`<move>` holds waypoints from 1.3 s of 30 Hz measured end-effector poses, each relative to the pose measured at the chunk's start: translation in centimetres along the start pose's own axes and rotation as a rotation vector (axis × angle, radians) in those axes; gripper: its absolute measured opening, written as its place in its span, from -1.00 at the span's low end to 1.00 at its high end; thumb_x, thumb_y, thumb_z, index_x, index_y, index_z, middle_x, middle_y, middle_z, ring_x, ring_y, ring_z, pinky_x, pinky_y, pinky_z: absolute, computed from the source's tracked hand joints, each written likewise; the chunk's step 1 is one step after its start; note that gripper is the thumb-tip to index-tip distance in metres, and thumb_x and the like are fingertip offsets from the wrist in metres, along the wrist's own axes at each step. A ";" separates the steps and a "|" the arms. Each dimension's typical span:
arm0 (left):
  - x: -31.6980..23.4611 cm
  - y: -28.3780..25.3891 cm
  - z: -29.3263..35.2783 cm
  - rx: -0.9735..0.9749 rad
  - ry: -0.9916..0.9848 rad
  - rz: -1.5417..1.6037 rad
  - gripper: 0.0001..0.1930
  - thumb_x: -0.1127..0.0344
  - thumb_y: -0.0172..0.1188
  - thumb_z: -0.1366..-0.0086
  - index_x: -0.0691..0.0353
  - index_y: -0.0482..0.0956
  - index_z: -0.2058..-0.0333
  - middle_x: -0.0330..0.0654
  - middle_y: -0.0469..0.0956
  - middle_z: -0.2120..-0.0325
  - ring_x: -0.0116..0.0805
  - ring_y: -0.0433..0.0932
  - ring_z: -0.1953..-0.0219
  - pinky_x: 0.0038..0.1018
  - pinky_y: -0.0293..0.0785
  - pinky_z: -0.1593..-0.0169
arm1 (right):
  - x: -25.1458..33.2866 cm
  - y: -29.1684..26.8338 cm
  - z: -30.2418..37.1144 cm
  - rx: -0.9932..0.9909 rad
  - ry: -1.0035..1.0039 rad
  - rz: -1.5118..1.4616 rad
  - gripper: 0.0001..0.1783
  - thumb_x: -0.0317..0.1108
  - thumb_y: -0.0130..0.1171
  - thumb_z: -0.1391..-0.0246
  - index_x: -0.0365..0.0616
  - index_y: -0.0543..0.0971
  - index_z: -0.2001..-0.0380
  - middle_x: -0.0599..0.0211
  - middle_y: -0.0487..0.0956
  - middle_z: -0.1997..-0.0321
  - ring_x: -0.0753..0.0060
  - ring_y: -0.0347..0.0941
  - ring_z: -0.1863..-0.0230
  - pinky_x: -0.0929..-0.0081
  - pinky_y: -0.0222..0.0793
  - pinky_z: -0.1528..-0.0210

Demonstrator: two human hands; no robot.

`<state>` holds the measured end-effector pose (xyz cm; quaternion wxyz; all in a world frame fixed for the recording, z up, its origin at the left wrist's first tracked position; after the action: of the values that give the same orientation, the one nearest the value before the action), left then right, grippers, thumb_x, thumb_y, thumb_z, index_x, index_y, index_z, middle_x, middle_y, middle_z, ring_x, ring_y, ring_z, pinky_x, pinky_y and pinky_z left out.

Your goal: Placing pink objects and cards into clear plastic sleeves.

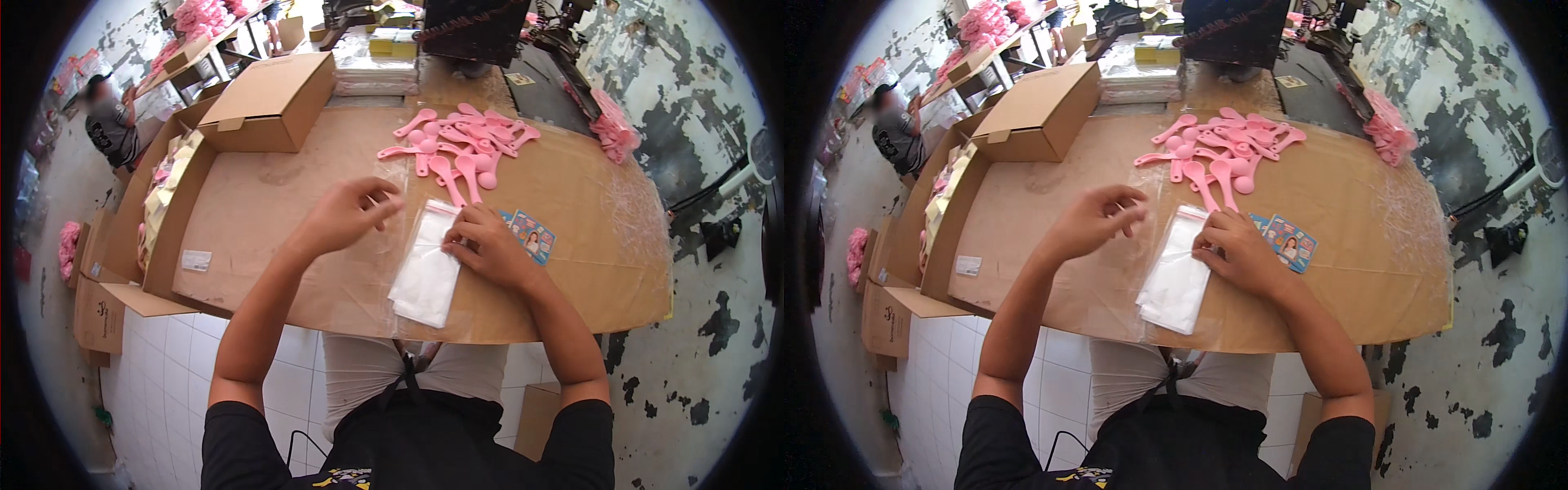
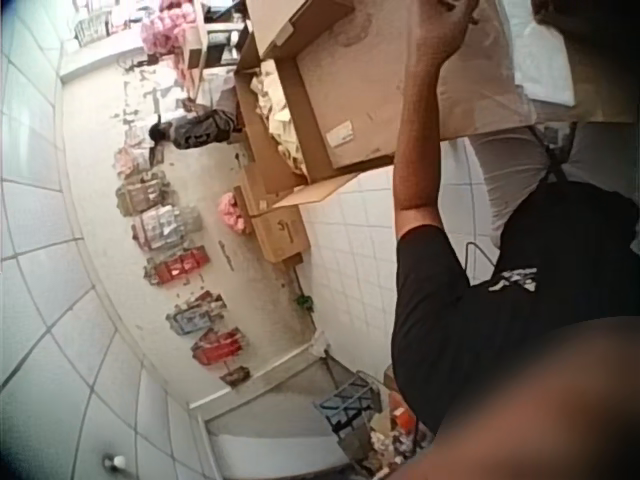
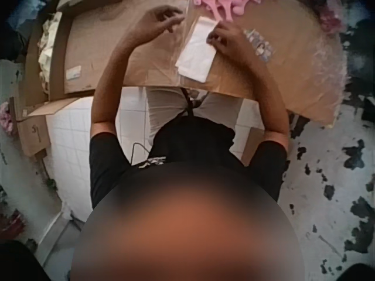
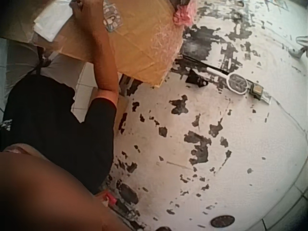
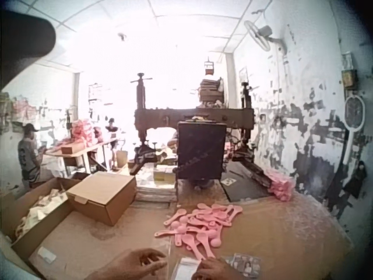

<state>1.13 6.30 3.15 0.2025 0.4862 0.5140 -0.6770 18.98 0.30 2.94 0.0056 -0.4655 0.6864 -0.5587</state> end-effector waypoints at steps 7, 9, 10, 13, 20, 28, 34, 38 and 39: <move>0.0 6.7 -2.2 0.151 -0.062 0.201 -0.49 0.27 0.38 -0.28 0.43 0.48 -0.11 -0.15 0.69 0.38 -0.54 0.62 0.38 -0.57 0.52 0.35 | -0.5 -2.2 0.5 -0.153 0.029 -0.063 -0.85 -0.38 0.39 0.01 -0.11 0.63 0.35 0.32 0.54 0.25 0.23 0.45 0.09 0.26 0.29 -0.02; 1.4 7.1 -2.2 0.156 -0.069 0.315 -0.40 0.33 0.40 -0.26 0.48 0.39 -0.19 -0.12 0.68 0.34 -0.54 0.62 0.35 -0.57 0.54 0.32 | -0.2 -3.1 0.4 -0.173 -0.008 -0.047 -0.82 -0.35 0.41 0.01 -0.12 0.63 0.35 0.30 0.55 0.25 0.21 0.46 0.10 0.25 0.31 -0.03; 1.9 6.9 -2.1 0.128 -0.056 0.412 -0.40 0.35 0.39 -0.27 0.47 0.37 -0.21 -0.12 0.67 0.32 -0.53 0.62 0.33 -0.58 0.55 0.30 | 0.3 -3.9 0.3 -0.190 -0.047 -0.032 -0.80 -0.32 0.42 0.01 -0.13 0.63 0.34 0.28 0.55 0.26 0.19 0.47 0.10 0.25 0.33 -0.04; 2.8 6.6 -1.8 0.131 -0.084 0.582 -0.43 0.39 0.34 -0.30 0.46 0.38 -0.22 -0.13 0.64 0.29 -0.50 0.64 0.29 -0.58 0.57 0.27 | -4.2 -8.7 1.9 -0.142 0.248 0.097 -0.73 -0.29 0.46 0.04 -0.21 0.62 0.34 0.21 0.57 0.29 0.21 0.50 0.23 0.33 0.43 0.10; 2.8 7.6 -1.8 0.190 -0.163 0.593 -0.72 0.34 0.24 -0.40 0.42 0.58 0.02 -0.13 0.65 0.25 -0.45 0.67 0.24 -0.57 0.61 0.19 | -12.2 -10.6 8.1 0.108 0.711 -0.043 -0.81 -0.39 0.41 -0.01 -0.22 0.61 0.36 0.31 0.61 0.33 0.47 0.50 0.30 0.42 0.46 0.21; 0.3 7.9 -1.3 0.230 -0.012 0.571 -0.68 0.16 0.18 -0.46 0.36 0.64 0.11 -0.14 0.70 0.22 -0.45 0.68 0.25 -0.56 0.59 0.17 | -9.0 -11.1 4.8 -0.056 0.516 -0.133 -0.86 -0.44 0.30 -0.15 -0.23 0.58 0.25 0.42 0.61 0.34 0.64 0.49 0.30 0.60 0.41 0.21; 0.3 8.4 -1.2 0.235 -0.020 0.584 -0.73 0.24 0.20 -0.44 0.40 0.64 0.13 -0.10 0.71 0.25 -0.43 0.70 0.25 -0.53 0.61 0.16 | -6.7 -7.8 2.6 -0.254 0.349 -0.547 -0.86 -0.44 0.25 -0.21 -0.22 0.59 0.17 0.45 0.61 0.28 0.69 0.49 0.26 0.68 0.40 0.20; 0.4 8.6 -1.3 0.211 -0.024 0.548 -0.77 0.32 0.23 -0.42 0.43 0.63 0.13 -0.06 0.71 0.26 -0.42 0.70 0.26 -0.51 0.64 0.16 | -5.8 -8.2 2.5 -0.315 0.314 -0.573 -0.86 -0.48 0.26 -0.19 -0.23 0.61 0.18 0.43 0.62 0.27 0.68 0.47 0.30 0.66 0.40 0.24; 0.4 8.7 -1.3 0.211 -0.024 0.548 -0.77 0.32 0.23 -0.42 0.43 0.63 0.13 -0.06 0.71 0.26 -0.42 0.70 0.26 -0.51 0.64 0.16 | -5.8 -8.3 2.6 -0.315 0.313 -0.573 -0.86 -0.48 0.26 -0.19 -0.23 0.61 0.18 0.43 0.62 0.27 0.68 0.47 0.30 0.66 0.40 0.24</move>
<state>8.28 4.19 -1.50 0.3320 0.6174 0.2879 -0.6524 28.84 2.56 5.41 -0.3283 -0.5428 0.5983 -0.4895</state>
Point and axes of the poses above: each hand's wrist, its own z-axis away from the middle knuckle, its own y-axis out of the palm, x = y × z, the point moved 10 cm from there along -z, towards the middle knuckle
